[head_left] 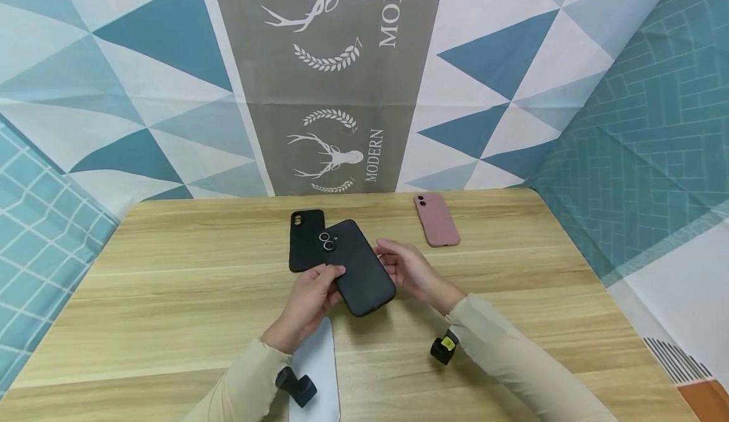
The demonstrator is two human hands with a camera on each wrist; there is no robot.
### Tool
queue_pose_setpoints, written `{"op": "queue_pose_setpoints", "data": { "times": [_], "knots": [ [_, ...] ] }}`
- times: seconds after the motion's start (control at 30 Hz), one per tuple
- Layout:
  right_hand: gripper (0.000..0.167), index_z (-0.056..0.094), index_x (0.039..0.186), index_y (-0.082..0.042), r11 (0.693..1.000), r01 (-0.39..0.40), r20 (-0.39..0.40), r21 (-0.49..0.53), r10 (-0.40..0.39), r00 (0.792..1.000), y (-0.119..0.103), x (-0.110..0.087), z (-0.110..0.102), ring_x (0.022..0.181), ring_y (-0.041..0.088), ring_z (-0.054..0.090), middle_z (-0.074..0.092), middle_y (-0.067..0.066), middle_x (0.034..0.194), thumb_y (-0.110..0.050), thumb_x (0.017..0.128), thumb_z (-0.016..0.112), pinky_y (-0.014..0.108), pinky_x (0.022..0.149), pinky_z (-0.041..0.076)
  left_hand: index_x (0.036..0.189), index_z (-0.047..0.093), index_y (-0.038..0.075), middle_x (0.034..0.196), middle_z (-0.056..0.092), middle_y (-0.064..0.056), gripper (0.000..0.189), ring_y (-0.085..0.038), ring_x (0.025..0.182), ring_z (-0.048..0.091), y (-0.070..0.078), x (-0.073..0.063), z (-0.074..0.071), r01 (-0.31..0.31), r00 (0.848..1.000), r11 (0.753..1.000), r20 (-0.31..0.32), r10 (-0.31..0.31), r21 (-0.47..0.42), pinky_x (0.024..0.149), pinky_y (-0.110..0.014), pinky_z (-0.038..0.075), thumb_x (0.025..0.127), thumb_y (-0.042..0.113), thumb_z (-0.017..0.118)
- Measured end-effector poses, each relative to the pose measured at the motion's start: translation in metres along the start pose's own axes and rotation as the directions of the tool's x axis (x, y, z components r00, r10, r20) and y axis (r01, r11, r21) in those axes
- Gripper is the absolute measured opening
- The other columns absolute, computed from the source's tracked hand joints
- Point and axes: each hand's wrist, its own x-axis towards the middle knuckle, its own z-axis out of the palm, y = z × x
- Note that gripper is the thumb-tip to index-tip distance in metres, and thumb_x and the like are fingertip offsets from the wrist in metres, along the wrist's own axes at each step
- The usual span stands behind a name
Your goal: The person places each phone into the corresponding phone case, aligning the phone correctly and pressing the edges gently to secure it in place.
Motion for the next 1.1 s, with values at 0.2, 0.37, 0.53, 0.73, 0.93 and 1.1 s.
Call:
{"op": "queue_pose_setpoints", "data": {
  "times": [0.2,0.37,0.53,0.73,0.93,1.1],
  "knots": [
    [0.029,0.059,0.101,-0.007,0.999,0.005,0.026,-0.046,-0.004,1.0,-0.002,0.003,-0.002,0.074,0.009,0.067,0.068,-0.005,0.079,-0.031,0.096,0.045,0.024,0.07,0.056,0.068,0.058,0.011,0.06,0.058,0.005,0.02,-0.007,0.052,0.045,-0.006,0.0,0.004,0.029,0.999,0.999,0.027,-0.03,0.035,0.05,-0.017,0.038,0.086,0.008,0.053],
    [0.028,0.064,0.1,-0.008,0.998,0.007,0.035,-0.057,-0.005,0.999,-0.003,0.005,-0.004,0.073,0.01,0.068,0.07,-0.004,0.08,-0.032,0.096,0.049,0.024,0.067,0.056,0.067,0.058,0.011,0.06,0.053,0.006,0.019,-0.008,0.052,0.042,-0.007,-0.004,0.006,0.043,0.995,0.994,0.09,-0.052,0.104,0.05,-0.018,0.035,0.085,0.01,0.053],
    [0.024,0.068,0.09,-0.013,0.997,0.001,0.033,-0.08,0.002,0.999,-0.003,0.005,-0.005,0.065,0.008,0.068,0.071,-0.004,0.072,-0.027,0.095,0.049,0.022,0.062,0.056,0.073,0.063,0.01,0.062,0.056,0.009,0.016,-0.005,0.053,0.043,-0.005,-0.008,0.005,0.04,0.98,0.985,0.184,-0.072,0.17,0.049,-0.015,0.035,0.086,0.012,0.053],
    [0.027,0.07,0.081,-0.016,0.998,0.016,0.045,-0.067,-0.013,0.999,-0.004,0.003,-0.007,0.064,0.007,0.068,0.071,-0.005,0.069,-0.017,0.094,0.047,0.022,0.062,0.056,0.081,0.065,0.004,0.065,0.06,0.008,0.017,-0.004,0.055,0.047,-0.005,-0.01,0.005,0.031,0.967,0.979,0.242,-0.081,0.201,0.05,-0.014,0.037,0.087,0.013,0.052],
    [0.031,0.07,0.081,-0.016,0.999,0.027,0.051,-0.018,-0.026,0.998,-0.005,0.0,-0.009,0.064,0.007,0.068,0.071,-0.005,0.07,-0.015,0.096,0.044,0.022,0.06,0.056,0.076,0.062,0.009,0.062,0.055,0.008,0.017,-0.005,0.054,0.044,-0.004,-0.011,0.007,0.026,0.968,0.977,0.239,-0.077,0.213,0.049,-0.015,0.034,0.088,0.014,0.051],
    [0.027,0.069,0.088,-0.013,0.998,0.041,0.048,0.042,-0.043,0.998,-0.006,-0.002,-0.011,0.07,0.008,0.069,0.071,-0.003,0.075,-0.014,0.097,0.043,0.022,0.065,0.057,0.077,0.063,0.01,0.066,0.06,0.008,0.022,-0.004,0.058,0.051,-0.003,-0.009,0.007,0.021,0.967,0.983,0.247,-0.066,0.181,0.053,-0.014,0.04,0.091,0.018,0.049]
  ]
}}
